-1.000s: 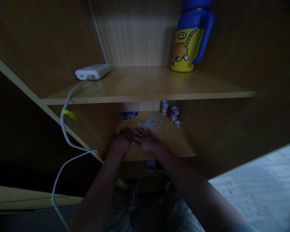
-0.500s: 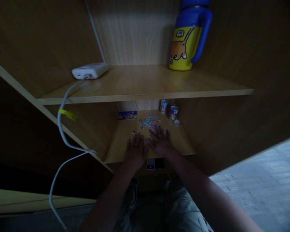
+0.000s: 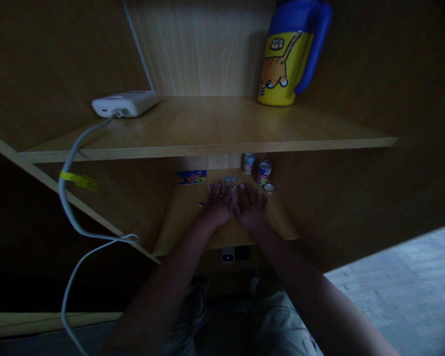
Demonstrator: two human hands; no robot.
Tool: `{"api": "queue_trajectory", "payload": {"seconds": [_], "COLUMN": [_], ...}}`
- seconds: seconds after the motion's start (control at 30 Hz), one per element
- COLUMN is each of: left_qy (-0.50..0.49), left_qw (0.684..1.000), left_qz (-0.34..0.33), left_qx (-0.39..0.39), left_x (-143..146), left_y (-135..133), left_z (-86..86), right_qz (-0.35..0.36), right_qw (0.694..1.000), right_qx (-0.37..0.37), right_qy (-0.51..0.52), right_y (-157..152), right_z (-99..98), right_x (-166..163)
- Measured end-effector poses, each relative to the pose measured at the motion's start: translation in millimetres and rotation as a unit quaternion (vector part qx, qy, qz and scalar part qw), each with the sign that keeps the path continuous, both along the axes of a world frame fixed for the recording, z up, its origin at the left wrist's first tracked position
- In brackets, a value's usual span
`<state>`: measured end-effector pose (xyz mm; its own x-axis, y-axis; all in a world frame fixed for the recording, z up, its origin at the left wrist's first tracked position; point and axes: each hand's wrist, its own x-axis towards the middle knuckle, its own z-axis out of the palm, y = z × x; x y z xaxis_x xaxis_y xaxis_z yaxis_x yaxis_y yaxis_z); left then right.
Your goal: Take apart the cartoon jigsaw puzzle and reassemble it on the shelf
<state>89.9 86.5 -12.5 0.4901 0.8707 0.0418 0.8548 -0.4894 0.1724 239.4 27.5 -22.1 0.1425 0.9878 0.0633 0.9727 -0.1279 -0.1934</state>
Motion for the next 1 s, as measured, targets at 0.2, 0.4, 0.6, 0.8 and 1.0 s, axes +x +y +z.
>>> {"api": "queue_trajectory", "payload": {"seconds": [0.2,0.4,0.6,0.8,1.0], "left_qy": [-0.021,-0.008,0.019,0.039,0.037], "left_qw": [0.997,0.997,1.000,0.998,0.996], "left_qz": [-0.071,-0.072,-0.011,0.053,0.080], "left_qx": [0.009,0.003,-0.011,-0.017,-0.016], "left_x": [34.3,32.2,21.3,-4.2,-25.8], "left_y": [79.8,94.0,82.3,59.6,23.3], "left_z": [9.2,-0.6,-9.3,-10.0,-7.4], "right_qz": [0.055,0.039,0.010,0.003,-0.012], "right_qw": [0.995,0.996,0.999,0.998,0.997], "right_qx": [0.078,0.073,-0.007,-0.049,-0.073], "right_qy": [0.007,0.015,0.030,0.029,0.032], "right_y": [-3.0,0.2,5.4,9.0,21.7], "right_z": [-3.2,-1.8,2.6,4.7,5.7], "right_x": [-3.4,-6.7,-8.5,-7.6,-9.6]}}
